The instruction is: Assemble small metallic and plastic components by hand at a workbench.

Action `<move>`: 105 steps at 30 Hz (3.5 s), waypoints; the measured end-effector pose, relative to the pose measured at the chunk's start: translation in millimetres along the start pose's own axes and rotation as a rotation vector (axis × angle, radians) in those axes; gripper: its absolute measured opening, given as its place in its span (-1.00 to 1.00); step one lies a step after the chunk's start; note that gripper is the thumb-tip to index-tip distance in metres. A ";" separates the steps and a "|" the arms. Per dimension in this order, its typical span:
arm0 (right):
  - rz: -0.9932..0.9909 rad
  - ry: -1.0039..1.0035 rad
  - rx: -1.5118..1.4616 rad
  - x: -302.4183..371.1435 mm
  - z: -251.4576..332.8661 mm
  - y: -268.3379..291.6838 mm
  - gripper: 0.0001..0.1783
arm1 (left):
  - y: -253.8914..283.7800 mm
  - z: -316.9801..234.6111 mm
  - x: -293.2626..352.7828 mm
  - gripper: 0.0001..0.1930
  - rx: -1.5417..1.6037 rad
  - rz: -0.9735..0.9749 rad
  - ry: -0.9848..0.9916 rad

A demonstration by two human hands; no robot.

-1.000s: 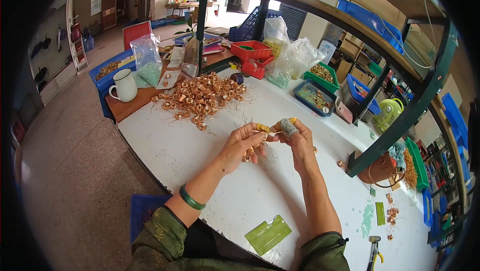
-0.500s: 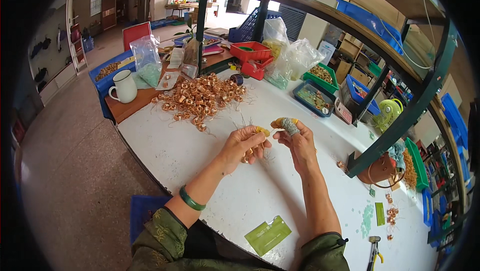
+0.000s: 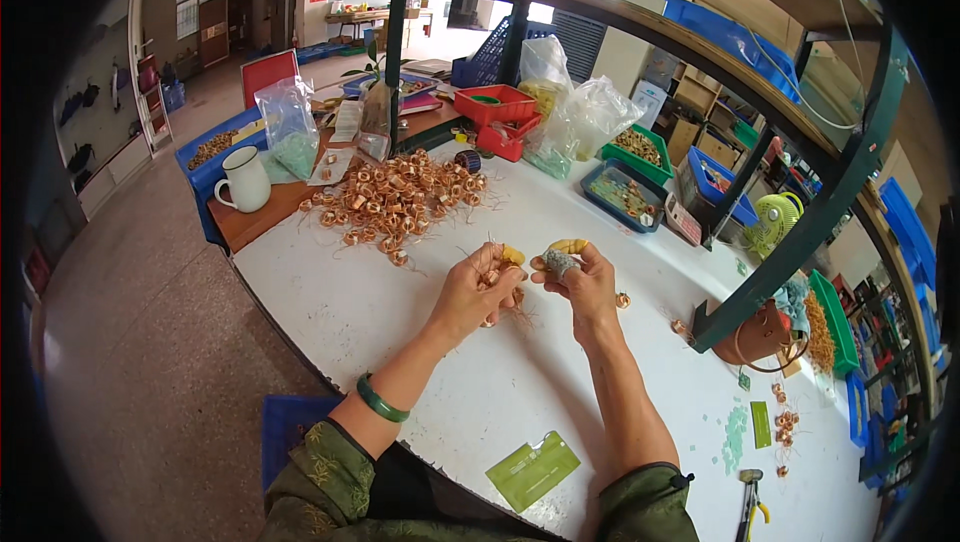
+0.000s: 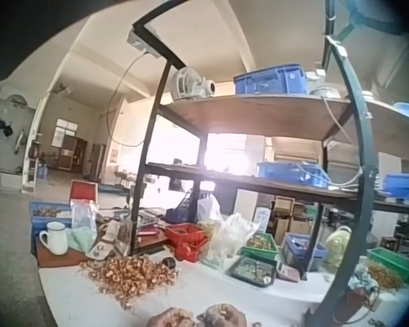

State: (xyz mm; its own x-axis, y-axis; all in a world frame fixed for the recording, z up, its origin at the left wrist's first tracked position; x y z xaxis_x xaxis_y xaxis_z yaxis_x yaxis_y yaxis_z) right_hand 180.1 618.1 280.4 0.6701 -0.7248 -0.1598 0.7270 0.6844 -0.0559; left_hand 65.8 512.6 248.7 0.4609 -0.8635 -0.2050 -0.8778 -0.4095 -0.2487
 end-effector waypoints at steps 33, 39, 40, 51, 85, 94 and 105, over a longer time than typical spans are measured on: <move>0.162 0.073 -0.098 3.3 18.1 0.5 -0.58 | 2.4 5.2 -0.1 -0.85 0.283 0.227 0.209; 0.030 0.068 -0.236 2.0 7.9 -1.9 -0.53 | 2.0 9.7 -4.9 -0.83 0.280 0.156 0.106; 0.026 0.085 -0.187 2.9 12.7 -2.1 -0.54 | 5.9 9.0 -5.2 -0.81 0.301 0.103 0.085; 0.267 0.180 0.186 0.8 4.8 -8.0 -0.65 | 14.5 -6.5 -2.8 -0.74 0.450 -0.149 0.018; -0.016 0.027 -0.346 3.1 17.5 0.0 -0.49 | 5.5 2.0 -1.9 -0.82 0.149 -0.025 -0.023; 0.091 0.050 -0.286 2.1 13.0 -5.9 -0.52 | 7.3 2.6 -1.6 -0.83 0.271 -0.012 0.070; 0.035 0.175 -0.211 5.3 15.4 -2.5 -0.56 | 0.6 1.0 0.4 -0.83 0.246 0.055 0.138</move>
State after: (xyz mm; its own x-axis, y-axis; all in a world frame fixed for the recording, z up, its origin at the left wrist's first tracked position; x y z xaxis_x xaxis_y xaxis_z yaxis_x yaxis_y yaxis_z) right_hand 184.1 611.3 294.9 0.6450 -0.6885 -0.3316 0.6441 0.7233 -0.2488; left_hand 65.6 512.3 247.5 0.3768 -0.9211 -0.0980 -0.8351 -0.2921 -0.4661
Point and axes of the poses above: each hand's wrist, its own x-axis away from the middle knuckle, its own y-axis out of the back of the hand, z = x × y, the point moved 5 cm from there along -x, towards the middle knuckle, and after that the axes turned 1 degree about x, right-handed, at the moved point
